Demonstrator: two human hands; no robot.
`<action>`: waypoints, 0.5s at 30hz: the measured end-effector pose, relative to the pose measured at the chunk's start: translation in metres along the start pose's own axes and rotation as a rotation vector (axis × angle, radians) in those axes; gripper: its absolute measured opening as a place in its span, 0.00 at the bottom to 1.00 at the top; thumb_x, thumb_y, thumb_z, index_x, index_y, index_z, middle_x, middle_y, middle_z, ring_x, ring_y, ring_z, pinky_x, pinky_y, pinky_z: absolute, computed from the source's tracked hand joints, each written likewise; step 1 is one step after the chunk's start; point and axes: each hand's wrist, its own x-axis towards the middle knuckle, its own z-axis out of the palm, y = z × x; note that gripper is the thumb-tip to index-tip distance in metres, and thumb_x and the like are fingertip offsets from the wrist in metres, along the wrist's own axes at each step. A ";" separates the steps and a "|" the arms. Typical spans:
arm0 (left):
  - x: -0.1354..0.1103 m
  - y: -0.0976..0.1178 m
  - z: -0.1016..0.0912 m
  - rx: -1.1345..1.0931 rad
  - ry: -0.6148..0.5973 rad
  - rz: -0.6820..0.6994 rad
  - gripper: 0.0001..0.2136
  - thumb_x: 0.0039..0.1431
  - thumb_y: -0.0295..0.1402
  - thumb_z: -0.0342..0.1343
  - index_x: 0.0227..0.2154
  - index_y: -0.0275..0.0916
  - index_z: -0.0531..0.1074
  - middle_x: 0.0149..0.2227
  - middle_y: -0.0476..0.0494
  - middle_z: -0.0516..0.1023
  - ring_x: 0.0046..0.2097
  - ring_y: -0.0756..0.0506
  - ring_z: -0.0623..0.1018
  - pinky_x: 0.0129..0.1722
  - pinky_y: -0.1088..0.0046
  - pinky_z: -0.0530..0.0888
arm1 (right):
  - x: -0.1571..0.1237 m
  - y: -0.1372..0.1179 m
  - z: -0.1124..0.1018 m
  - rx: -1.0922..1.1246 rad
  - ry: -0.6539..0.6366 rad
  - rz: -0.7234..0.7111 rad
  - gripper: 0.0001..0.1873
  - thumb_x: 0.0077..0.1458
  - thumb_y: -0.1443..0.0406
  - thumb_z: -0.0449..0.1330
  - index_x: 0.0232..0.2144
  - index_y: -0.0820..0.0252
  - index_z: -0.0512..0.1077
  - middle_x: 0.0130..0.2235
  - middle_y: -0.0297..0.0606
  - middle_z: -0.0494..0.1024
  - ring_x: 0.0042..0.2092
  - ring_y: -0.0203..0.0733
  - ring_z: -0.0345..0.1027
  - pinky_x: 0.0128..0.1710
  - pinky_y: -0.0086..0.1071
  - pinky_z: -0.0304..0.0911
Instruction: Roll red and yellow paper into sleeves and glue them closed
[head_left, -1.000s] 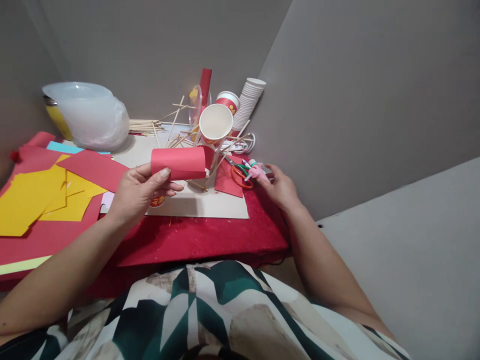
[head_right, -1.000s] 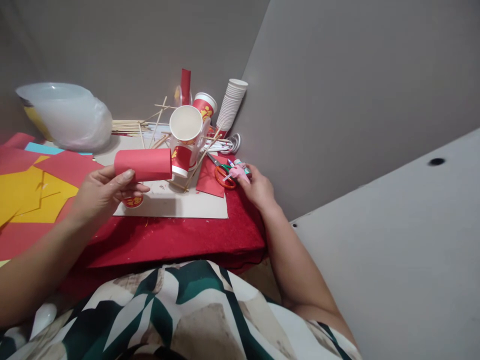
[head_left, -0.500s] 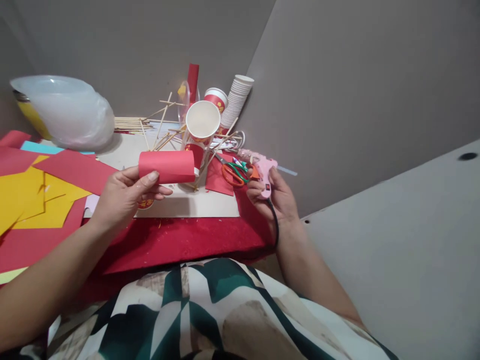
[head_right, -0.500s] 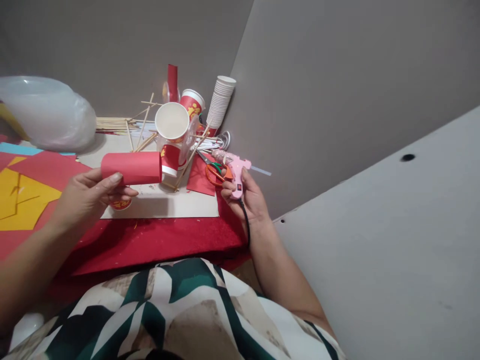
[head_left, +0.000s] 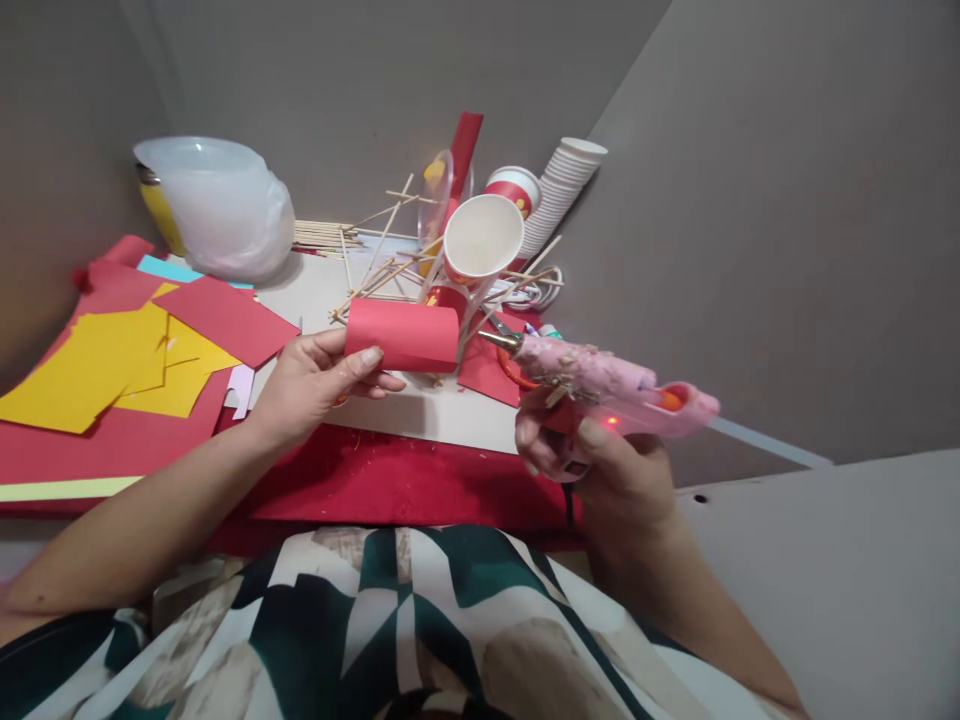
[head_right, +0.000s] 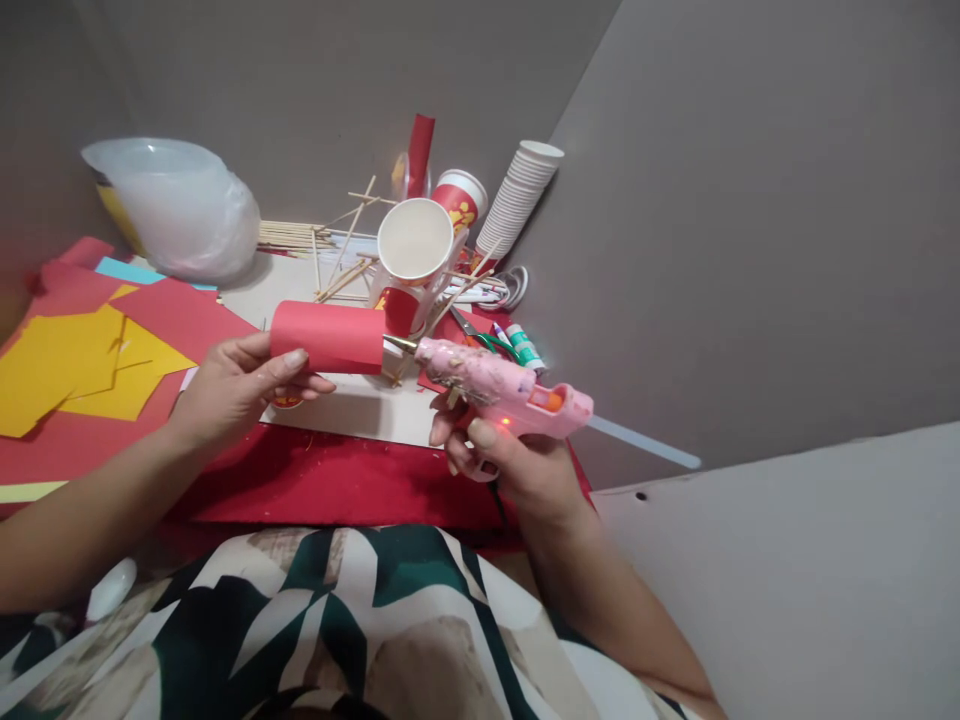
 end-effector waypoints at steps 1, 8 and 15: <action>0.000 0.000 0.000 0.009 -0.001 -0.001 0.12 0.57 0.38 0.66 0.40 0.36 0.80 0.32 0.44 0.85 0.35 0.47 0.85 0.37 0.78 0.81 | 0.002 -0.001 0.002 -0.017 -0.023 0.014 0.20 0.47 0.49 0.69 0.35 0.56 0.77 0.27 0.36 0.77 0.18 0.32 0.59 0.12 0.27 0.50; 0.000 0.000 0.000 0.019 -0.044 0.009 0.11 0.57 0.35 0.66 0.42 0.38 0.81 0.34 0.45 0.86 0.36 0.49 0.85 0.38 0.80 0.80 | 0.009 0.000 0.017 -0.139 -0.031 0.005 0.14 0.52 0.52 0.68 0.35 0.54 0.78 0.30 0.36 0.78 0.23 0.35 0.65 0.19 0.31 0.62; 0.000 0.001 0.002 0.020 -0.064 -0.023 0.10 0.54 0.30 0.68 0.40 0.39 0.82 0.37 0.46 0.86 0.38 0.48 0.84 0.41 0.79 0.81 | 0.013 0.017 0.015 -0.239 -0.119 -0.028 0.12 0.56 0.52 0.64 0.35 0.52 0.78 0.33 0.36 0.80 0.33 0.43 0.74 0.34 0.38 0.73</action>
